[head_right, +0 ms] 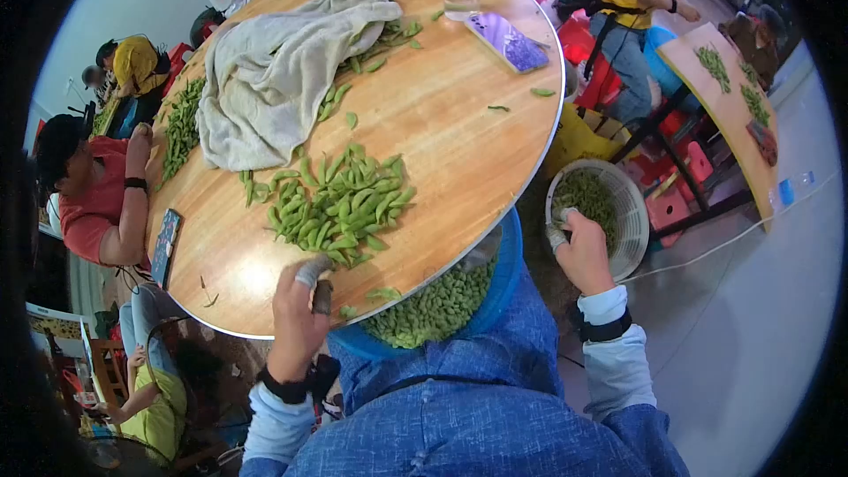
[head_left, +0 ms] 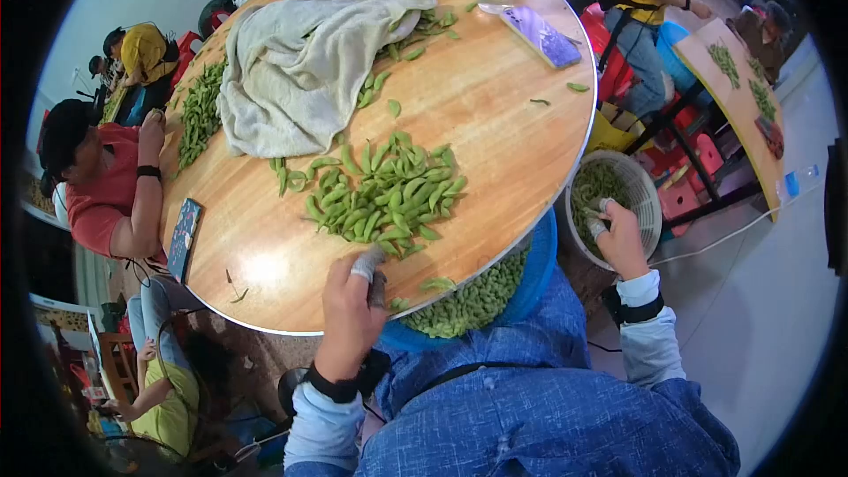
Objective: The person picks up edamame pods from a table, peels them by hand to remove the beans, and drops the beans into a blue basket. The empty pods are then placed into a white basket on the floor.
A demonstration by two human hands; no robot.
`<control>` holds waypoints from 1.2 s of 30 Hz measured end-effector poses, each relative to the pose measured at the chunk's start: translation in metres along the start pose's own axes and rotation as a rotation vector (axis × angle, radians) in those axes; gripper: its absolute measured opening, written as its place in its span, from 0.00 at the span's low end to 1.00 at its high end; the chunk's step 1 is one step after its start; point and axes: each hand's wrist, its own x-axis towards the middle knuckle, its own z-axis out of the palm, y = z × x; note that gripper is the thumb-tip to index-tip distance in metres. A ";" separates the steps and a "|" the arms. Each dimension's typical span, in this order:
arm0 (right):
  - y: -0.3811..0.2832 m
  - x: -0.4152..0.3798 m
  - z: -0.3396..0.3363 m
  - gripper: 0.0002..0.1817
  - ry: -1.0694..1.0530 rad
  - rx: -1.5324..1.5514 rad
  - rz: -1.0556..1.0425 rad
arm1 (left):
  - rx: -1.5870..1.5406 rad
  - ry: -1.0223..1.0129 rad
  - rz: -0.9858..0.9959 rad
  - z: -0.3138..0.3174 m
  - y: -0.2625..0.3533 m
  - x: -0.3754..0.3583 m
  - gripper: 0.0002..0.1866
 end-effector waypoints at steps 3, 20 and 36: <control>-0.038 -0.005 0.002 0.08 -0.031 0.249 -0.082 | 0.147 -0.030 0.178 -0.005 -0.010 0.018 0.14; -0.151 -0.016 0.066 0.11 -0.754 1.113 -0.042 | -1.469 -0.206 -0.498 0.008 0.019 -0.001 0.19; -0.158 -0.022 0.058 0.08 -0.835 1.186 0.087 | -1.313 -0.159 -0.441 0.019 0.037 -0.009 0.22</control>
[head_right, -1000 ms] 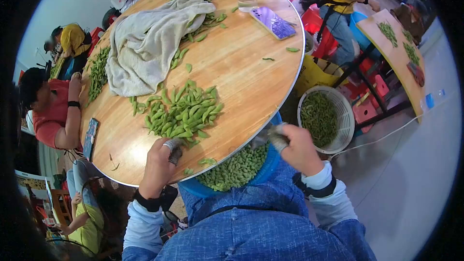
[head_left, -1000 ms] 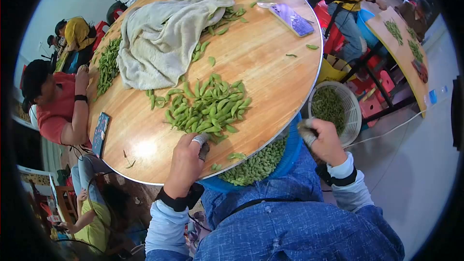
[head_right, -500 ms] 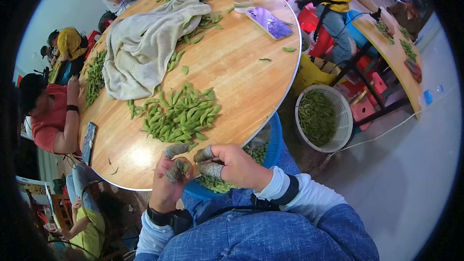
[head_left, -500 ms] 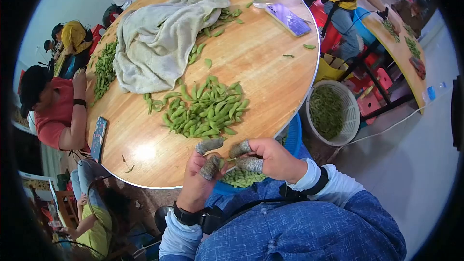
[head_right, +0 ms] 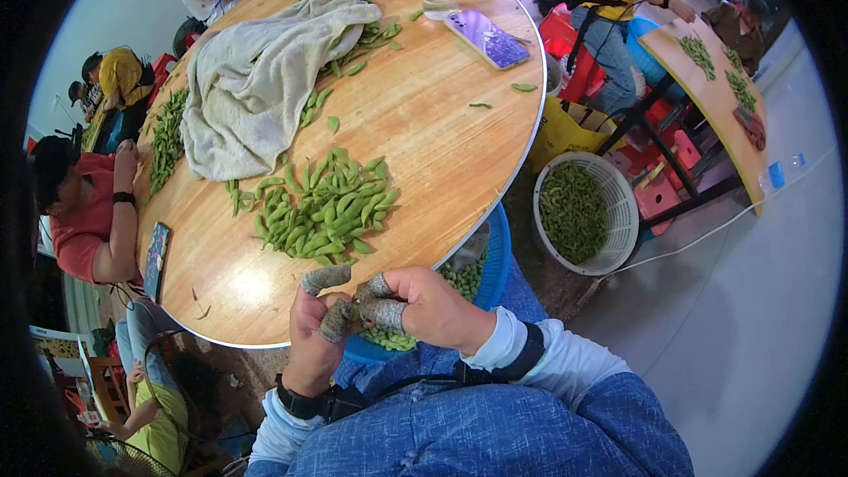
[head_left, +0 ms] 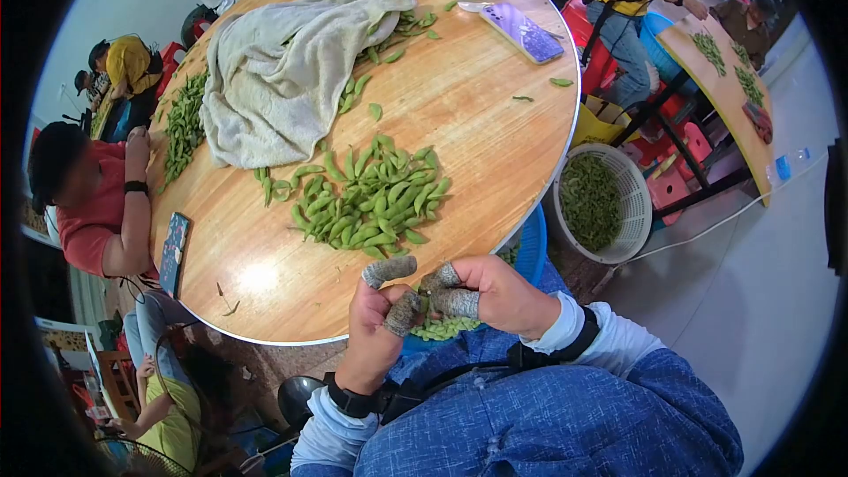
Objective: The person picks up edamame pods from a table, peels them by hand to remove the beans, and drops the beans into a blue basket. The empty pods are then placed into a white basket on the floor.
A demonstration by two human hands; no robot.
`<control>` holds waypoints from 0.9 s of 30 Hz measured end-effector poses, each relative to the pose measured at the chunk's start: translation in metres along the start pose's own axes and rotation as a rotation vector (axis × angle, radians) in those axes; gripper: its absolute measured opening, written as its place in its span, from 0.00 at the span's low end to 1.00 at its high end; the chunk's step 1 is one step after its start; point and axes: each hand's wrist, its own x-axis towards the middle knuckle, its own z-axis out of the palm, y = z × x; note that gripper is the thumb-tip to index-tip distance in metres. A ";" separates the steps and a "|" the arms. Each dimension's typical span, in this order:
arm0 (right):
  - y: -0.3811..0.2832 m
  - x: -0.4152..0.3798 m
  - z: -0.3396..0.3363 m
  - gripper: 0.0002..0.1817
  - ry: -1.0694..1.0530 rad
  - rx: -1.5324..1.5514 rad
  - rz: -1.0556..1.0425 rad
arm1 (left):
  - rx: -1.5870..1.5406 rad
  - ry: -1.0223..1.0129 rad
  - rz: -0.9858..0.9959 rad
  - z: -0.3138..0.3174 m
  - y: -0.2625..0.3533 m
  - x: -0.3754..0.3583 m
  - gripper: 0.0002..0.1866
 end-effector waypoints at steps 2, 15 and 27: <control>0.001 0.000 0.000 0.08 0.010 -0.008 -0.020 | -0.005 -0.001 0.019 0.000 0.000 0.000 0.21; 0.016 0.005 -0.010 0.05 0.098 -0.159 -0.088 | 1.200 -0.037 0.414 0.003 0.007 -0.008 0.15; 0.012 -0.001 -0.004 0.03 0.098 -0.256 -0.189 | 0.198 0.019 -0.013 -0.003 -0.008 -0.006 0.06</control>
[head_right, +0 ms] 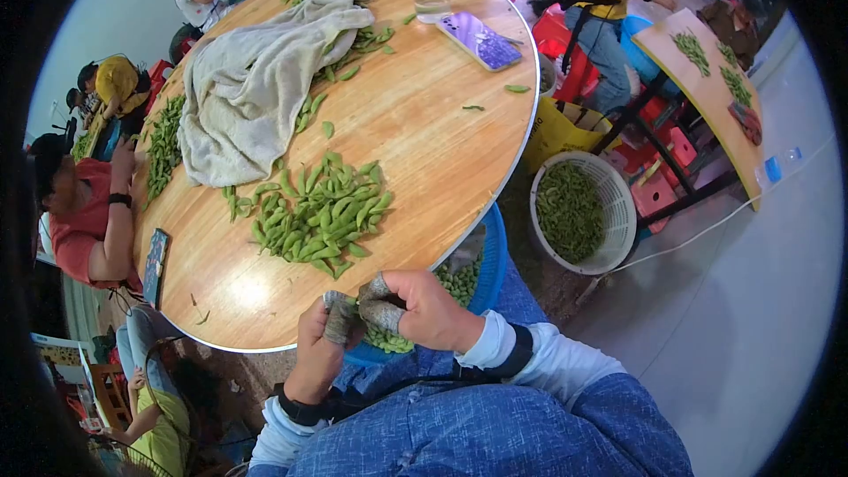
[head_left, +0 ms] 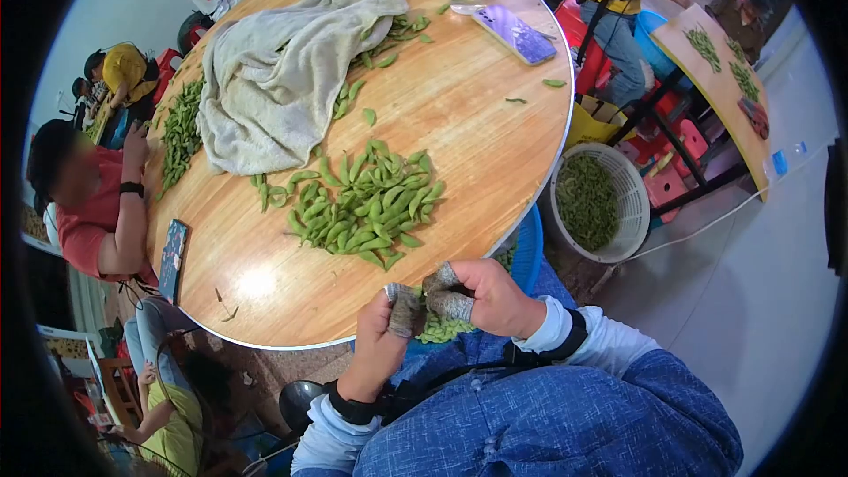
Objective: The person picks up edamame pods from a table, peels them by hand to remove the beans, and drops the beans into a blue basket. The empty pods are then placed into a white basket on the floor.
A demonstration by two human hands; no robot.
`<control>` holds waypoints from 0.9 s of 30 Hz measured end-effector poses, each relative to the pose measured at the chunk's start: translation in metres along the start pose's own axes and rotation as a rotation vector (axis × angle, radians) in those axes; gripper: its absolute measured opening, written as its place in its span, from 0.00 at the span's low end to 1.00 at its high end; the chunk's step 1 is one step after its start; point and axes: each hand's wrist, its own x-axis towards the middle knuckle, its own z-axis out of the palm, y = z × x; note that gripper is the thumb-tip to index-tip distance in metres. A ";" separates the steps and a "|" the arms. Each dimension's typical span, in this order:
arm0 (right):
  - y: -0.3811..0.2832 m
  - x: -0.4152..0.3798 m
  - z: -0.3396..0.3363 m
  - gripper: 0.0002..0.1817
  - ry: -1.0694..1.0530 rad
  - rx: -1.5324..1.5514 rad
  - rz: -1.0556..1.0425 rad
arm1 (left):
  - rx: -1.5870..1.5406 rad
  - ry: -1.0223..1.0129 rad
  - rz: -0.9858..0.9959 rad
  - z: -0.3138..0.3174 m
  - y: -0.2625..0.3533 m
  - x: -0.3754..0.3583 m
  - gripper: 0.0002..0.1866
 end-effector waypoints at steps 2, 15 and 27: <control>-0.001 -0.002 0.002 0.04 -0.013 -0.128 -0.038 | 0.160 0.069 0.071 0.004 0.005 0.000 0.06; 0.005 -0.004 0.006 0.07 -0.082 -0.579 -0.284 | -0.181 0.021 -0.243 0.000 0.000 -0.004 0.08; -0.024 -0.041 -0.108 0.09 0.565 -0.901 -0.025 | 1.305 0.195 0.457 -0.024 0.034 0.036 0.13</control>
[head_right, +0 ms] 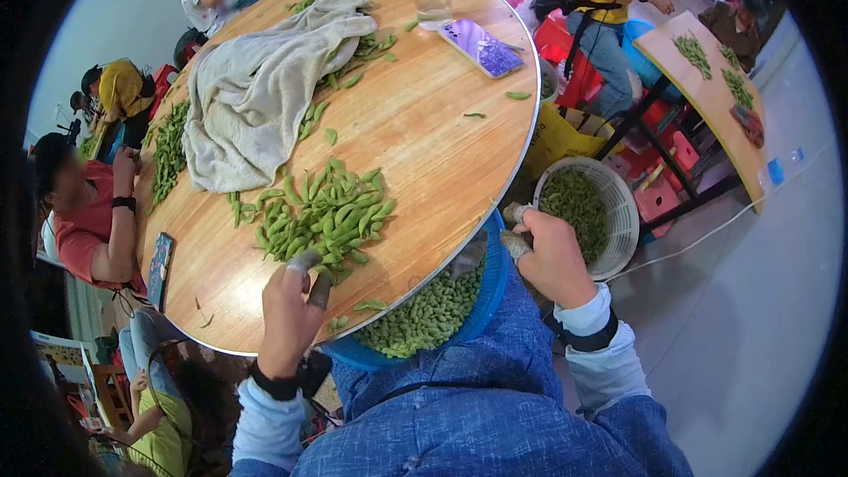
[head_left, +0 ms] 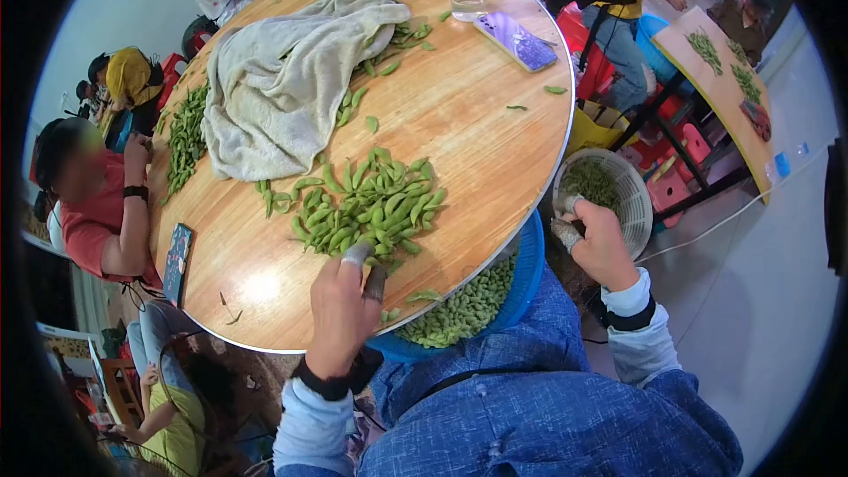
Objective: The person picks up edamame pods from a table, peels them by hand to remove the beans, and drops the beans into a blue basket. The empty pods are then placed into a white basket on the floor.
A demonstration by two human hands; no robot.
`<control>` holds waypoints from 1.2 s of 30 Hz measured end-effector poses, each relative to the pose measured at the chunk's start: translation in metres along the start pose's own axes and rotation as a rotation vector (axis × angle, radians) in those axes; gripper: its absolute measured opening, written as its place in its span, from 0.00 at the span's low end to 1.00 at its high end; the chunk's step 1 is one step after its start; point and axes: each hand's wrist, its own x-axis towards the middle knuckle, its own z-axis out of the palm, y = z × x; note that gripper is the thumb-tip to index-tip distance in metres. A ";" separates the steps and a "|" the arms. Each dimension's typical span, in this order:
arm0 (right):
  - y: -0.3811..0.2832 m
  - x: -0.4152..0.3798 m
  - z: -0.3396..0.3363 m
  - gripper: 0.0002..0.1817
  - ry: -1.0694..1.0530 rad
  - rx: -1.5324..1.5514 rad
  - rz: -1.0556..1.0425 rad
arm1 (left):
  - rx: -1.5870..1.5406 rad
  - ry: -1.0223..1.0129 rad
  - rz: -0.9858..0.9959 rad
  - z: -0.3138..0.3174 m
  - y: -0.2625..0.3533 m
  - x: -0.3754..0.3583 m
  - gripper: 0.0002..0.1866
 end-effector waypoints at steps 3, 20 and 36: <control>-0.019 -0.005 0.010 0.11 -0.073 0.188 -0.025 | 0.161 -0.082 0.162 0.004 -0.009 0.019 0.13; -0.072 0.005 0.080 0.14 -0.515 0.622 -0.038 | 0.123 -0.134 0.064 0.007 -0.019 0.015 0.12; -0.078 -0.006 0.102 0.14 -0.553 0.895 -0.052 | -1.257 -0.074 -0.198 0.017 0.018 -0.013 0.12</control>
